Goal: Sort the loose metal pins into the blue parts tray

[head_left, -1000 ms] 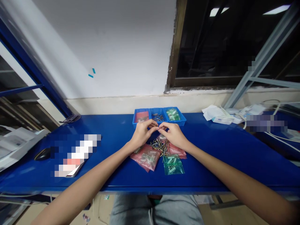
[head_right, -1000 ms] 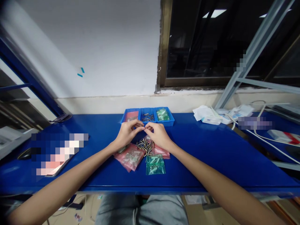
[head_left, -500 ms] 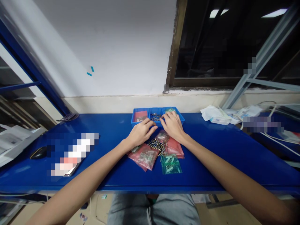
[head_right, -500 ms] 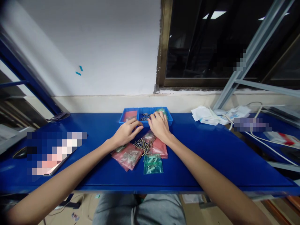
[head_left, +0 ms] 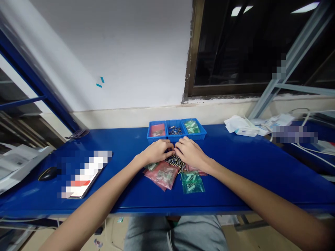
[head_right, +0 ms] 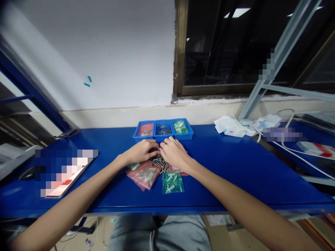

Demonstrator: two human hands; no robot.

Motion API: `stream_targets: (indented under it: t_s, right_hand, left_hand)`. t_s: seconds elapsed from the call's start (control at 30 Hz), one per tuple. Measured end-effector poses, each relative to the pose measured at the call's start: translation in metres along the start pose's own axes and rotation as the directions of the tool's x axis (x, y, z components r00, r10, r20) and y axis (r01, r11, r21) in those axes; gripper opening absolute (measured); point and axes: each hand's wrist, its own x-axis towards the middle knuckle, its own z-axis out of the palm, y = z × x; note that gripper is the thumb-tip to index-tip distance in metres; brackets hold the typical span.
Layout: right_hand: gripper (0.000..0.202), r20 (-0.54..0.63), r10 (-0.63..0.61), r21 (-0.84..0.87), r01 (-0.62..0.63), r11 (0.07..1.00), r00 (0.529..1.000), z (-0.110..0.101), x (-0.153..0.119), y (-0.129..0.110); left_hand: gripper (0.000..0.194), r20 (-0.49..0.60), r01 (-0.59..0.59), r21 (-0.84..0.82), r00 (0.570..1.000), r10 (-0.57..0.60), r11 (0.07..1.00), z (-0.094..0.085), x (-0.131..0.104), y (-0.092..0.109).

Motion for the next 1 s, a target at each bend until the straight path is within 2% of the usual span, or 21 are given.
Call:
stream_targets:
  t_s: [0.37,0.7,0.83,0.93,1.0]
  right_hand:
    - [0.022,-0.014,0.014,0.117,-0.012,0.993,1.0,0.005,-0.001,0.005]
    - [0.021,-0.04,0.037,0.131,-0.032,0.991,0.999,0.006,-0.001,0.008]
    - [0.022,-0.039,0.037,0.148,-0.031,0.988,0.999,0.006,-0.001,0.007]
    - [0.025,-0.044,0.051,0.18,-0.042,0.983,0.998,0.002,0.0,0.006]
    - [0.028,-0.058,0.055,0.215,-0.041,0.976,0.997,-0.001,0.0,0.005]
  left_hand:
    - [0.024,-0.081,0.02,-0.043,0.996,-0.023,0.999,0.012,0.001,-0.006]
    - [0.021,-0.007,0.039,-0.274,0.999,-0.042,0.961,0.007,0.001,-0.007]
    - [0.024,-0.008,0.037,-0.297,0.999,-0.042,0.954,0.006,0.002,-0.007]
    - [0.026,-0.023,0.037,-0.31,0.999,-0.047,0.95,-0.002,0.001,-0.01]
    - [0.026,-0.07,0.039,-0.296,0.996,-0.063,0.954,-0.01,0.0,-0.011]
